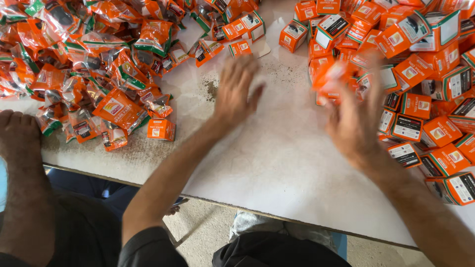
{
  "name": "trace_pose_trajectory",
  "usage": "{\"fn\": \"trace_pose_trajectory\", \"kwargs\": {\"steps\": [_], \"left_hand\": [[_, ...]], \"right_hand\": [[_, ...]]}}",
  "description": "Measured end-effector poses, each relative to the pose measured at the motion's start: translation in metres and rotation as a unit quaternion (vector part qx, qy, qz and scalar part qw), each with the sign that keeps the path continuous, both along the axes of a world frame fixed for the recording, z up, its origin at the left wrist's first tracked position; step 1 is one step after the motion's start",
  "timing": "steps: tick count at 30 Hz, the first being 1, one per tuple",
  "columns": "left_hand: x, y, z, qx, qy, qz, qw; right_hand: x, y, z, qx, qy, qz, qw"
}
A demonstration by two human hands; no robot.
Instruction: The person picks up small plastic-wrapped items from a pile on the table, places them into small orange cardboard boxes, folds the box flaps closed, and pushes the closed boxes onto a growing pile. They repeat this packing cycle with one box at a time throughout the clip.
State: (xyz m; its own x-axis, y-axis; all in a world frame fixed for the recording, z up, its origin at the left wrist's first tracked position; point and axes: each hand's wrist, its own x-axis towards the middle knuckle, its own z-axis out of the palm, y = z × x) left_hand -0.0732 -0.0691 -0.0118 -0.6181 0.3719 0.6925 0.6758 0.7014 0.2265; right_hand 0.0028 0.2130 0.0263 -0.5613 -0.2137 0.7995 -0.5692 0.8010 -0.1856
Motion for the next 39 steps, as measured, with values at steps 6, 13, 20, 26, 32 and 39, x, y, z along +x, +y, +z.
{"fn": "trace_pose_trajectory", "kwargs": {"steps": [6, 13, 20, 26, 32, 39], "left_hand": [[-0.038, 0.013, 0.008, -0.059, -0.048, 0.146, 0.986], [0.075, 0.042, 0.014, -0.001, -0.146, -0.141, 0.979], [-0.079, -0.086, 0.019, -0.008, -0.052, 0.130, 0.990], [-0.074, -0.082, 0.000, -0.087, -0.126, 0.068, 0.986], [0.049, -0.014, 0.042, 0.077, -0.301, -0.025, 0.950], [0.098, 0.032, 0.015, 0.063, 0.082, -0.257, 0.961]], "right_hand": [[0.021, -0.019, -0.022, -0.143, -0.346, 0.157, 0.914], [0.017, -0.034, -0.064, -0.498, -0.429, 0.280, 0.699], [0.024, -0.039, -0.045, -0.180, -0.406, 0.175, 0.879], [0.027, -0.035, -0.035, -0.145, -0.404, 0.195, 0.882], [0.022, -0.024, -0.029, -0.119, -0.328, 0.207, 0.914], [0.019, -0.022, -0.036, -0.115, -0.311, 0.211, 0.920]]}}
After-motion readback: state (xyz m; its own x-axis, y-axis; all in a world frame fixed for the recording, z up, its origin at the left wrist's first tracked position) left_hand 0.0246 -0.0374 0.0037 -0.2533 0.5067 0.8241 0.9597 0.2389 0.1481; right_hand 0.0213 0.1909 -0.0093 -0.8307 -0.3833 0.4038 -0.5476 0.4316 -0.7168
